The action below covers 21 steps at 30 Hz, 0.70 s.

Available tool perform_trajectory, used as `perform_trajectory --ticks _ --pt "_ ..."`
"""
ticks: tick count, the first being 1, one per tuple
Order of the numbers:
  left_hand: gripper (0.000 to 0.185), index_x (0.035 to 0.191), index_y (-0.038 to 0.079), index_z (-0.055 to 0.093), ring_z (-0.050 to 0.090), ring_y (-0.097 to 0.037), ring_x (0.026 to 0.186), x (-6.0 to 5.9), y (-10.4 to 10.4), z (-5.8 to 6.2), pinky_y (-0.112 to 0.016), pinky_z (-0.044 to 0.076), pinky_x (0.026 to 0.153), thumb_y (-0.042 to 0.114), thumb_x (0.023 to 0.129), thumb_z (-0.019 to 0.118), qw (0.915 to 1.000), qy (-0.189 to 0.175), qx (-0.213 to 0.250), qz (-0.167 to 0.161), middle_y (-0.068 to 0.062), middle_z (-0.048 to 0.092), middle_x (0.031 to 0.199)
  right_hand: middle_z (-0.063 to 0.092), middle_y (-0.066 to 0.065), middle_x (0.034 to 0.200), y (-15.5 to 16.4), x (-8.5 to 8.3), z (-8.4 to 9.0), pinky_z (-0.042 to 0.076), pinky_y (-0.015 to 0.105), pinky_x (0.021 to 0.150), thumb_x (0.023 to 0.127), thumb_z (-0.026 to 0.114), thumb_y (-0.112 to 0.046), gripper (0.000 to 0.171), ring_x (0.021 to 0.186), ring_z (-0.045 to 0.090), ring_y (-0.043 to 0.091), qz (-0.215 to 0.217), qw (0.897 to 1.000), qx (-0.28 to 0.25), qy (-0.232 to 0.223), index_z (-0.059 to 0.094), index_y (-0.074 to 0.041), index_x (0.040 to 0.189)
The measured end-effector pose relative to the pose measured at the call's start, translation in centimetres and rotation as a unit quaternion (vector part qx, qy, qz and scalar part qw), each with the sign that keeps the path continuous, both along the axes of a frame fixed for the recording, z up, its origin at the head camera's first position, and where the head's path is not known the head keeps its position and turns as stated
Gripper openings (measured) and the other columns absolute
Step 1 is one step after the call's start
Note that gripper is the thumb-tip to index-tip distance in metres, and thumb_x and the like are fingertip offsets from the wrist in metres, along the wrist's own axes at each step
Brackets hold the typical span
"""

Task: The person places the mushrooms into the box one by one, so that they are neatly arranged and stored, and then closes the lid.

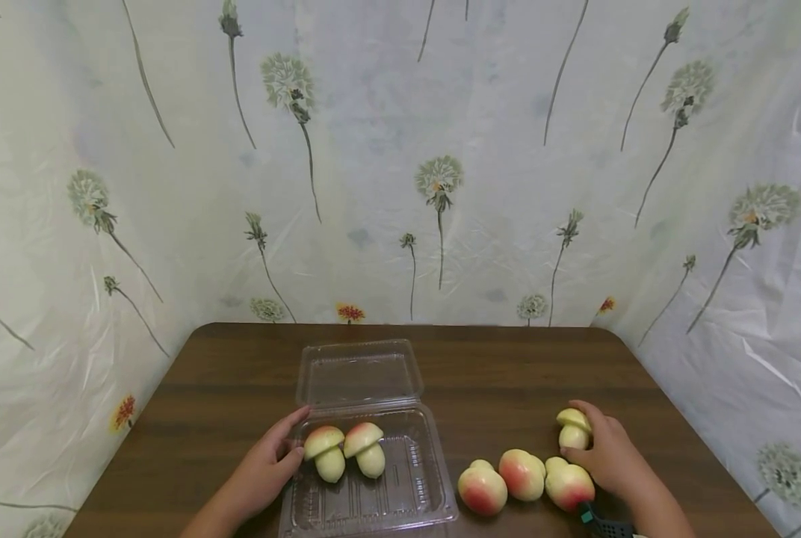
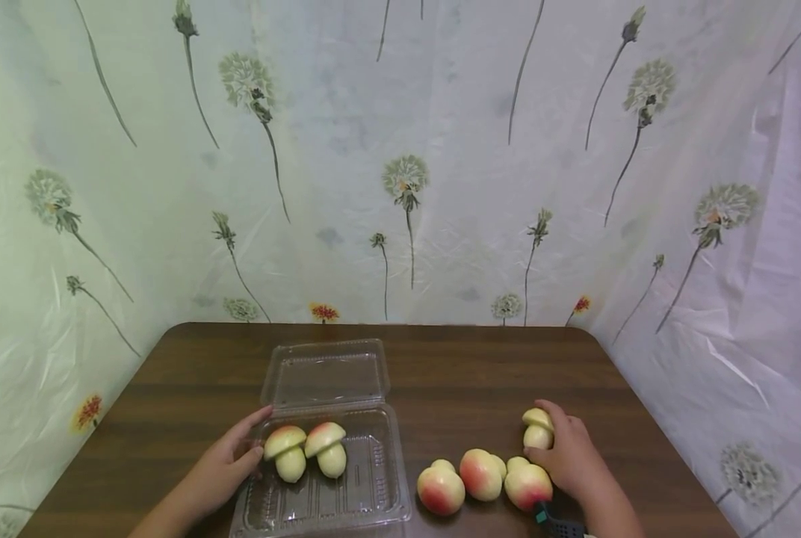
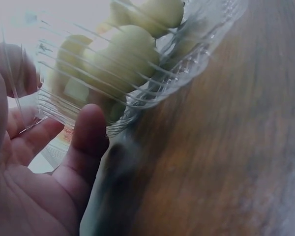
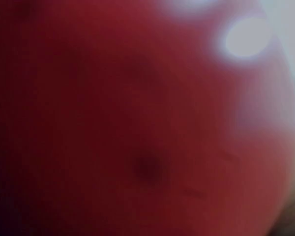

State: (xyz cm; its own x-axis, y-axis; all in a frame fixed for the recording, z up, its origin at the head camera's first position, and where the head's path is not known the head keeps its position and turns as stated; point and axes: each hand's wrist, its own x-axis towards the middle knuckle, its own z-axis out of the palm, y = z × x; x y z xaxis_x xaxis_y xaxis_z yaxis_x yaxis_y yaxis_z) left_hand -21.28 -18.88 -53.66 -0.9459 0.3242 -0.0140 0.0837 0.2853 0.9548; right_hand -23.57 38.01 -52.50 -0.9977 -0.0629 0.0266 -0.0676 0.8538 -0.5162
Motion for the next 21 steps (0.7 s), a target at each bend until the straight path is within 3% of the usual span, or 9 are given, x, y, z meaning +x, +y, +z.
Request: perform_trajectory --ticks 9,15,21 --pt "0.063 0.165 0.014 0.030 0.059 -0.031 0.127 0.09 0.01 -0.05 -0.030 0.058 0.082 0.009 0.107 0.055 1.0000 -0.001 0.000 0.001 -0.017 0.024 0.172 0.053 0.036 0.132 -0.07 -0.14 -0.14 0.050 0.060 0.091 0.084 0.086 -0.020 0.084 0.120 0.052 0.050 -0.005 1.000 0.003 -0.004 0.040 0.002 0.152" --pt "0.064 0.165 0.012 0.028 0.055 -0.037 0.132 0.07 -0.08 0.03 -0.030 0.058 0.083 0.009 0.107 0.054 1.0000 -0.001 0.008 -0.005 -0.019 0.022 0.172 0.055 0.033 0.132 -0.21 -0.18 -0.15 0.050 0.060 0.093 0.083 0.085 -0.014 0.083 0.119 0.055 0.047 0.004 1.000 0.000 0.021 0.042 0.003 0.152" --pt "0.063 0.165 0.013 0.029 0.055 -0.039 0.133 0.07 -0.09 -0.03 -0.028 0.057 0.083 0.010 0.107 0.055 1.0000 0.001 0.006 -0.005 -0.019 0.023 0.172 0.054 0.034 0.131 -0.49 0.04 0.18 0.050 0.058 0.090 0.086 0.082 -0.015 0.085 0.115 0.056 0.045 -0.012 0.999 -0.020 0.031 0.033 0.007 0.152"
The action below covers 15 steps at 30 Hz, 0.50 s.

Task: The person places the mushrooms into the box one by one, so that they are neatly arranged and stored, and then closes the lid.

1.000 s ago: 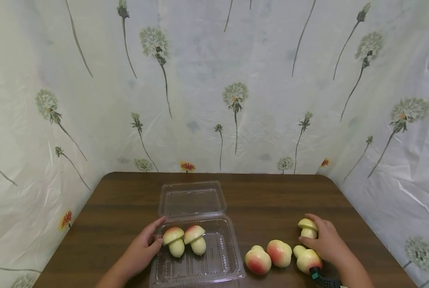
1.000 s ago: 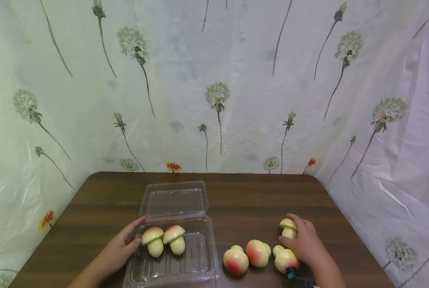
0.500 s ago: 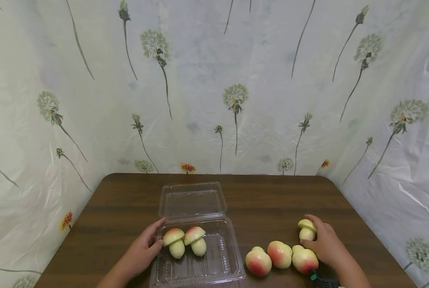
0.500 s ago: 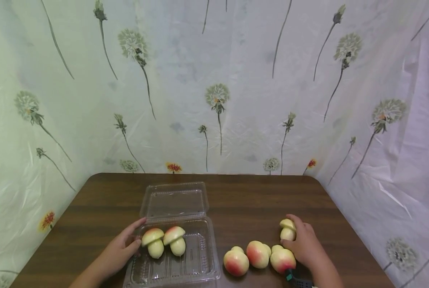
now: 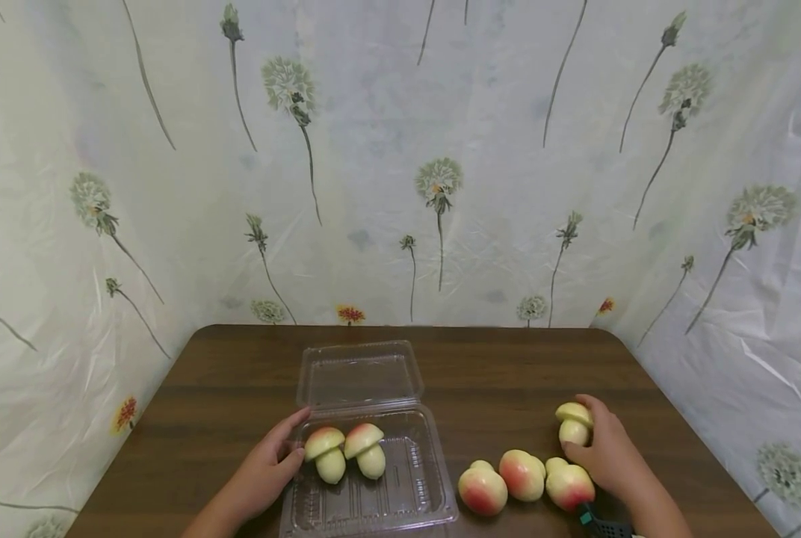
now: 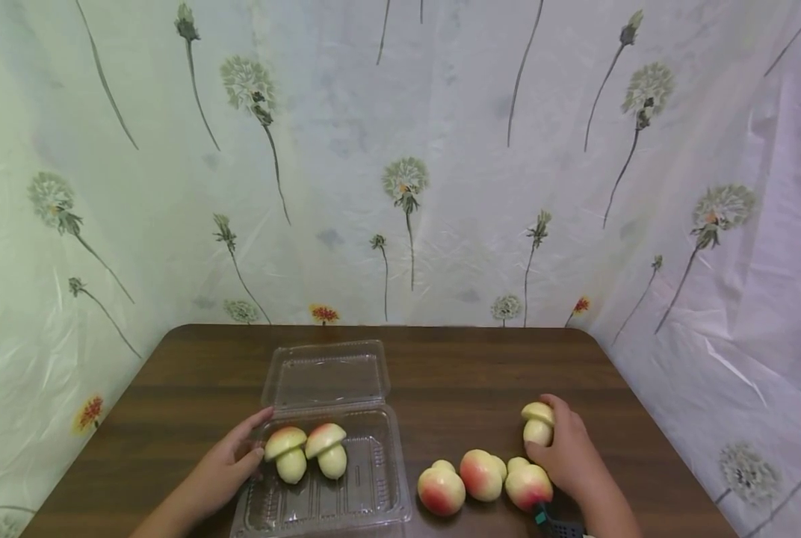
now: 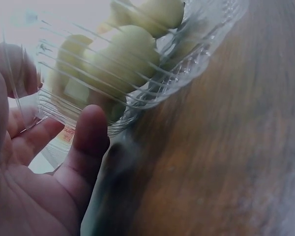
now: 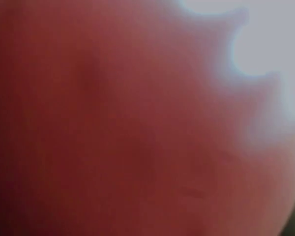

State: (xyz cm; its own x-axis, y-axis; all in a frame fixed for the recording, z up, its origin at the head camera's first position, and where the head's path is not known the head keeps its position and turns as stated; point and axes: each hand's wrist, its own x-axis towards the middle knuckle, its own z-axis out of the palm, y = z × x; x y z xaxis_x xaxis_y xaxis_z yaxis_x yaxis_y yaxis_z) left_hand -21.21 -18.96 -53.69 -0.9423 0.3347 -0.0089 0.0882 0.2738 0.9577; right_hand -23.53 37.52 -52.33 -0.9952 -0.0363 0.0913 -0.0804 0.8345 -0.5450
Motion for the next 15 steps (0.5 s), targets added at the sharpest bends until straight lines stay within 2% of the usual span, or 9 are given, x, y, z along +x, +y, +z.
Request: perform_trajectory --ticks 5,9,15 --pt "0.063 0.165 0.014 0.031 0.058 -0.033 0.129 0.07 0.02 -0.06 -0.027 0.056 0.082 0.010 0.107 0.055 1.0000 0.003 -0.007 0.003 -0.018 0.024 0.172 0.051 0.035 0.135 -0.31 0.15 0.47 0.049 0.059 0.091 0.088 0.082 -0.019 0.087 0.119 0.053 0.048 -0.006 1.000 -0.015 -0.008 0.030 0.007 0.153" --pt "0.063 0.165 0.014 0.031 0.060 -0.028 0.124 0.04 0.03 0.00 -0.028 0.056 0.082 0.010 0.107 0.055 0.9999 0.004 -0.009 0.003 -0.018 0.025 0.171 0.048 0.037 0.139 -0.49 0.28 0.66 0.047 0.067 0.095 0.089 0.081 -0.019 0.088 0.126 0.048 0.052 -0.007 1.000 -0.018 -0.007 0.029 0.005 0.156" --pt "0.063 0.165 0.016 0.031 0.058 -0.030 0.127 -0.04 0.09 -0.10 -0.028 0.056 0.083 0.012 0.108 0.055 0.9999 0.000 -0.012 0.004 -0.016 0.026 0.171 0.043 0.037 0.143 -0.78 0.52 1.01 0.046 0.070 0.094 0.090 0.079 -0.019 0.090 0.127 0.046 0.053 -0.006 1.000 -0.025 0.001 0.027 0.002 0.160"
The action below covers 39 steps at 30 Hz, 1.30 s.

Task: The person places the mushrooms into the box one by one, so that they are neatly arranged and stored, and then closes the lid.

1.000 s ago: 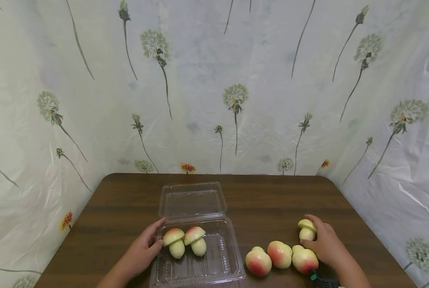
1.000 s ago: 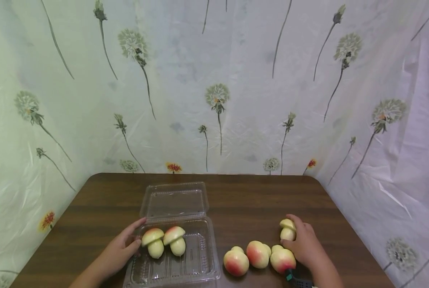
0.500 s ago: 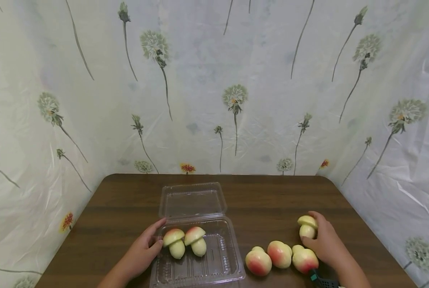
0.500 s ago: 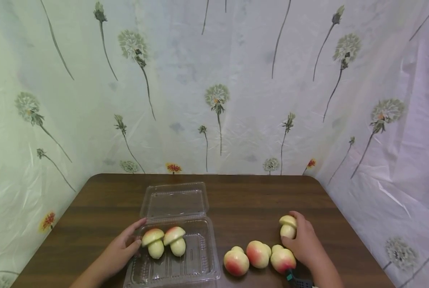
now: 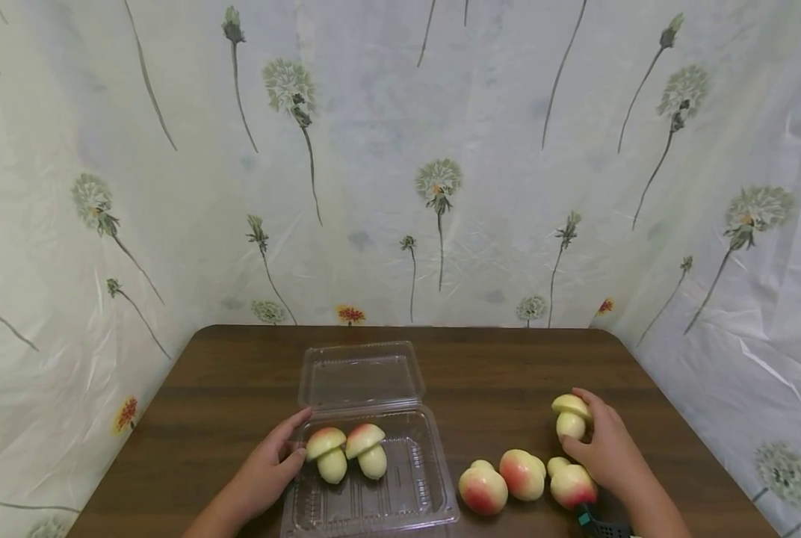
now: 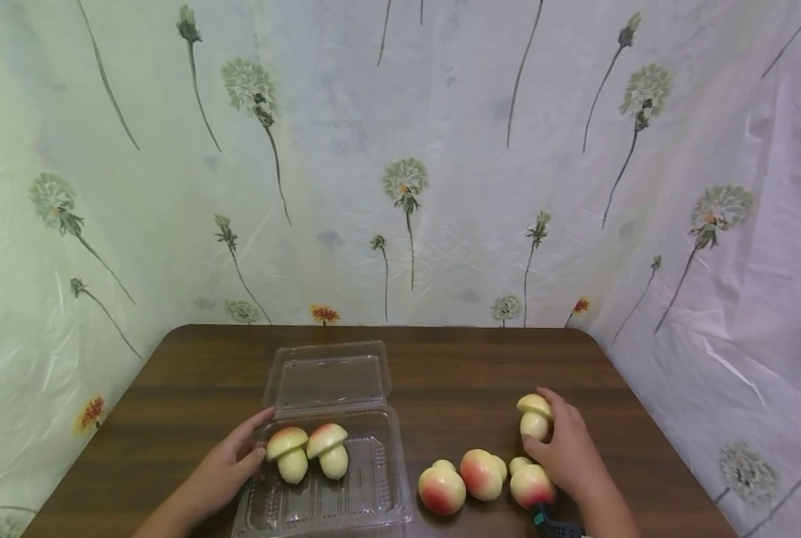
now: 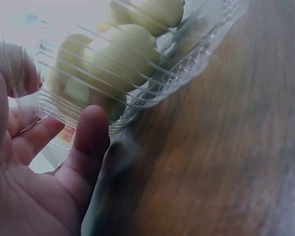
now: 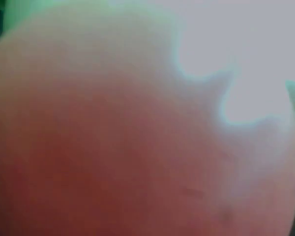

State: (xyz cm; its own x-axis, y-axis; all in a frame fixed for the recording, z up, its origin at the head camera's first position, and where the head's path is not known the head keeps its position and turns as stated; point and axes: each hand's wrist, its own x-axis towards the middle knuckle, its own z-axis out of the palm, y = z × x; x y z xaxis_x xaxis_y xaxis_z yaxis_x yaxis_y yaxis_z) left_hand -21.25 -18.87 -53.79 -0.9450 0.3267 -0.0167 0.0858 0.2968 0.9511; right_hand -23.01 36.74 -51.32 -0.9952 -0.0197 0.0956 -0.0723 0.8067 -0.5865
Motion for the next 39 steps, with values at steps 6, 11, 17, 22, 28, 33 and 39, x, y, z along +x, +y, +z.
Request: perform_trajectory --ticks 6,11,17,22,28,33,39 --pt "0.063 0.165 0.017 0.031 0.055 -0.036 0.133 0.0 0.1 -0.2 -0.028 0.055 0.085 0.012 0.108 0.055 1.0000 0.000 -0.003 0.000 -0.016 0.026 0.172 0.043 0.034 0.142 -0.7 0.3 0.3 0.053 0.057 0.097 0.091 0.079 -0.015 0.088 0.125 0.049 0.047 0.006 1.000 -0.019 0.015 0.028 -0.002 0.161" --pt "0.062 0.164 0.016 0.033 0.055 -0.038 0.133 0.0 0.0 -0.1 -0.027 0.054 0.086 0.012 0.107 0.056 1.0000 0.002 0.001 0.002 -0.016 0.027 0.171 0.040 0.030 0.144 -1.5 0.3 0.7 0.057 0.036 0.096 0.093 0.078 -0.014 0.086 0.127 0.052 0.043 0.030 0.998 -0.058 0.020 0.027 -0.004 0.162" --pt "0.062 0.165 0.015 0.030 0.055 -0.038 0.132 0.0 0.0 -0.2 -0.029 0.056 0.085 0.012 0.108 0.055 0.9999 -0.001 0.009 -0.009 -0.017 0.025 0.172 0.044 0.024 0.148 -2.6 0.2 1.9 0.053 0.035 0.100 0.097 0.076 -0.017 0.084 0.132 0.053 0.039 0.064 0.993 -0.097 0.032 0.026 -0.005 0.163" --pt "0.062 0.165 0.016 0.030 0.059 -0.029 0.126 -0.1 0.0 -0.3 -0.030 0.057 0.083 0.012 0.108 0.055 0.9999 0.000 0.006 -0.009 -0.016 0.025 0.172 0.044 0.021 0.149 -3.8 0.4 3.1 0.052 0.037 0.103 0.097 0.076 -0.018 0.082 0.134 0.052 0.038 0.086 0.989 -0.117 0.038 0.028 -0.005 0.161" --pt "0.063 0.165 0.014 0.030 0.064 -0.015 0.112 -0.2 0.0 -0.2 -0.031 0.059 0.079 0.009 0.107 0.054 0.9999 0.005 0.006 -0.011 -0.017 0.025 0.171 0.034 0.022 0.155 -5.1 0.9 3.8 0.051 0.038 0.106 0.096 0.078 -0.015 0.084 0.136 0.049 0.038 0.100 0.987 -0.120 0.035 0.028 -0.013 0.163" --pt "0.063 0.165 0.013 0.030 0.064 -0.013 0.110 -0.2 0.1 -0.2 -0.032 0.059 0.078 0.008 0.107 0.054 0.9999 0.006 0.008 -0.013 -0.017 0.025 0.171 0.036 0.018 0.155 -5.8 0.8 3.6 0.049 0.035 0.108 0.094 0.080 -0.015 0.084 0.136 0.050 0.034 0.114 0.985 -0.125 0.037 0.031 -0.019 0.162" --pt "0.063 0.165 0.013 0.029 0.063 -0.012 0.110 -0.1 0.0 -0.1 -0.033 0.059 0.078 0.010 0.108 0.053 0.9998 0.003 0.011 -0.016 -0.017 0.024 0.172 0.037 0.017 0.153 -6.8 0.7 3.8 0.047 0.025 0.108 0.093 0.080 -0.011 0.082 0.135 0.051 0.033 0.130 0.982 -0.135 0.035 0.034 -0.019 0.161"
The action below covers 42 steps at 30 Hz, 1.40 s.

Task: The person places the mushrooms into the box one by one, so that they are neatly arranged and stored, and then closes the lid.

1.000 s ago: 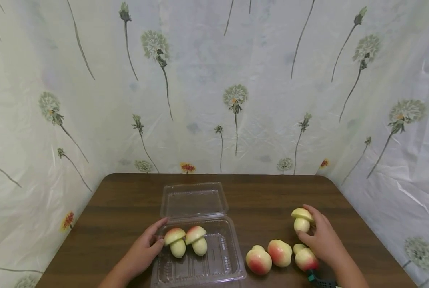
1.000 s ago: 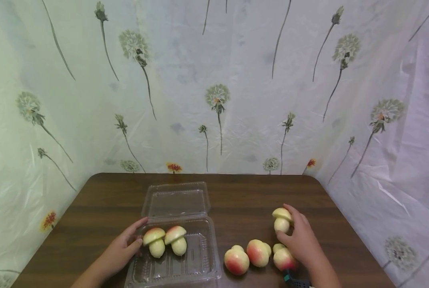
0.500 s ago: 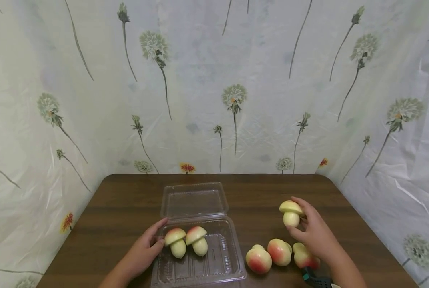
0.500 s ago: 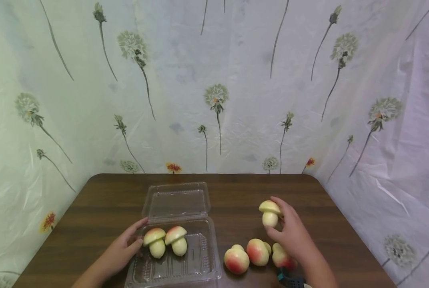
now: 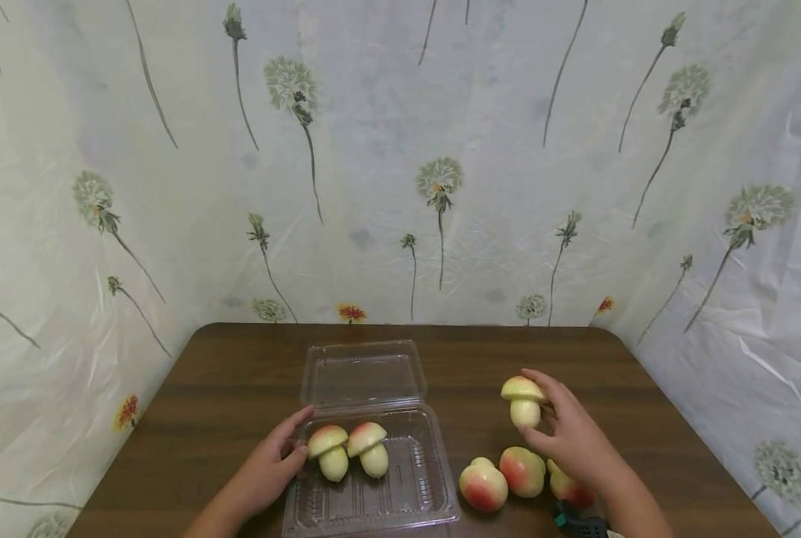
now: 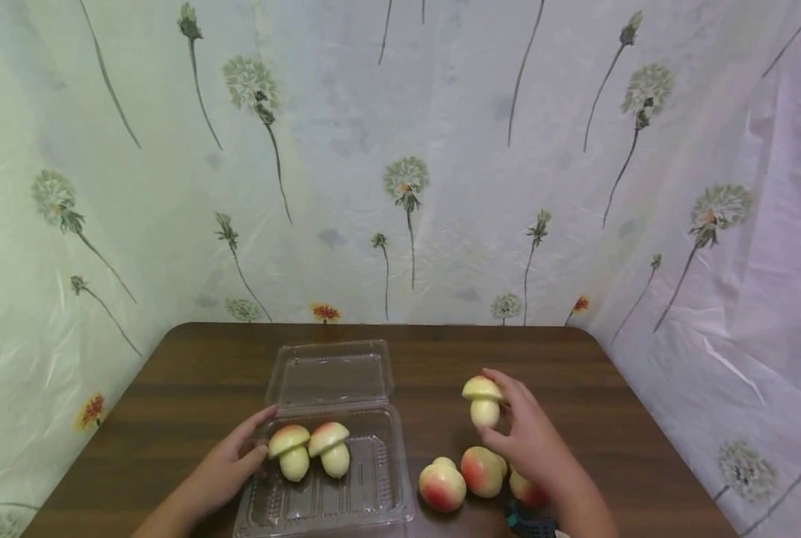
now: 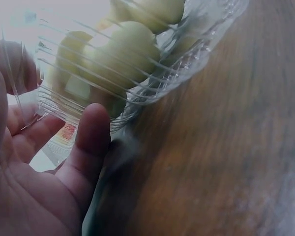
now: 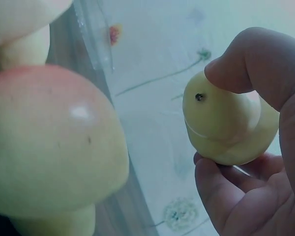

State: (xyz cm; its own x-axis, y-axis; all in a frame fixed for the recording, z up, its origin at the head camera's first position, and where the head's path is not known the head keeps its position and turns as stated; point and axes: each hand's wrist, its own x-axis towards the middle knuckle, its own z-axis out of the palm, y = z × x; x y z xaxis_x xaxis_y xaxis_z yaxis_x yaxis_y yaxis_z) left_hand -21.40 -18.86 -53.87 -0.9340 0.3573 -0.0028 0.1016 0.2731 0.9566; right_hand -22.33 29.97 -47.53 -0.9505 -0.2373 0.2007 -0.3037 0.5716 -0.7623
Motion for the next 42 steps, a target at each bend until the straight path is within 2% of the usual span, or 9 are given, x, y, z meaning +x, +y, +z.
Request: perform_trajectory --ticks 6,10,18,22,27,35,42 --pt "0.063 0.166 0.014 0.029 0.064 -0.013 0.109 0.0 0.1 -0.3 -0.032 0.059 0.080 0.010 0.108 0.053 1.0000 0.000 -0.001 0.003 -0.014 0.026 0.171 0.037 0.015 0.151 -1.2 -0.1 -0.3 0.044 0.046 0.111 0.092 0.079 -0.007 0.083 0.135 0.050 0.031 0.014 1.000 0.008 0.005 0.036 -0.022 0.160" --pt "0.063 0.165 0.015 0.030 0.065 -0.014 0.106 -0.1 0.1 -0.5 -0.032 0.059 0.078 0.009 0.108 0.053 0.9999 0.002 -0.003 0.015 -0.013 0.029 0.170 0.037 0.013 0.152 -2.2 -0.5 -0.9 0.044 0.046 0.112 0.091 0.079 -0.005 0.084 0.134 0.051 0.029 0.029 1.000 0.000 -0.002 0.035 -0.024 0.161" --pt "0.063 0.165 0.013 0.029 0.064 -0.013 0.108 0.0 0.0 -0.6 -0.032 0.060 0.079 0.009 0.108 0.054 1.0000 0.008 0.006 0.002 -0.017 0.026 0.171 0.038 0.012 0.152 -4.3 -0.8 -1.1 0.041 0.050 0.114 0.089 0.078 -0.002 0.087 0.136 0.052 0.029 0.053 0.998 -0.018 -0.014 0.034 -0.025 0.161" --pt "0.063 0.166 0.012 0.028 0.064 -0.014 0.108 0.1 0.0 -0.3 -0.032 0.059 0.079 0.009 0.108 0.053 1.0000 0.006 0.004 -0.002 -0.018 0.026 0.171 0.039 0.011 0.152 -5.3 -0.8 -1.2 0.042 0.050 0.113 0.089 0.077 -0.001 0.087 0.133 0.053 0.028 0.067 0.998 -0.018 -0.005 0.035 -0.027 0.160" --pt "0.062 0.166 0.011 0.027 0.064 -0.017 0.107 0.1 0.0 0.0 -0.032 0.059 0.079 0.010 0.109 0.052 1.0000 0.004 0.002 -0.005 -0.019 0.028 0.170 0.041 0.006 0.152 -6.5 -0.9 -1.6 0.043 0.045 0.114 0.088 0.078 0.001 0.089 0.133 0.052 0.023 0.078 0.997 -0.026 0.001 0.037 -0.031 0.159" --pt "0.063 0.166 0.011 0.027 0.064 -0.012 0.110 0.1 -0.1 0.0 -0.031 0.059 0.078 0.010 0.109 0.053 1.0000 0.001 0.003 -0.003 -0.018 0.027 0.170 0.044 0.005 0.151 -8.1 -0.7 -1.8 0.044 0.045 0.113 0.086 0.080 0.001 0.088 0.132 0.052 0.022 0.102 0.994 -0.040 0.014 0.040 -0.029 0.158" --pt "0.063 0.166 0.012 0.027 0.063 -0.013 0.109 0.2 -0.1 0.0 -0.031 0.059 0.078 0.011 0.109 0.053 1.0000 -0.001 0.003 -0.002 -0.017 0.027 0.170 0.044 0.002 0.150 -9.1 -0.5 -2.1 0.043 0.035 0.114 0.085 0.081 0.000 0.088 0.131 0.052 0.017 0.119 0.992 -0.044 0.012 0.041 -0.030 0.157"
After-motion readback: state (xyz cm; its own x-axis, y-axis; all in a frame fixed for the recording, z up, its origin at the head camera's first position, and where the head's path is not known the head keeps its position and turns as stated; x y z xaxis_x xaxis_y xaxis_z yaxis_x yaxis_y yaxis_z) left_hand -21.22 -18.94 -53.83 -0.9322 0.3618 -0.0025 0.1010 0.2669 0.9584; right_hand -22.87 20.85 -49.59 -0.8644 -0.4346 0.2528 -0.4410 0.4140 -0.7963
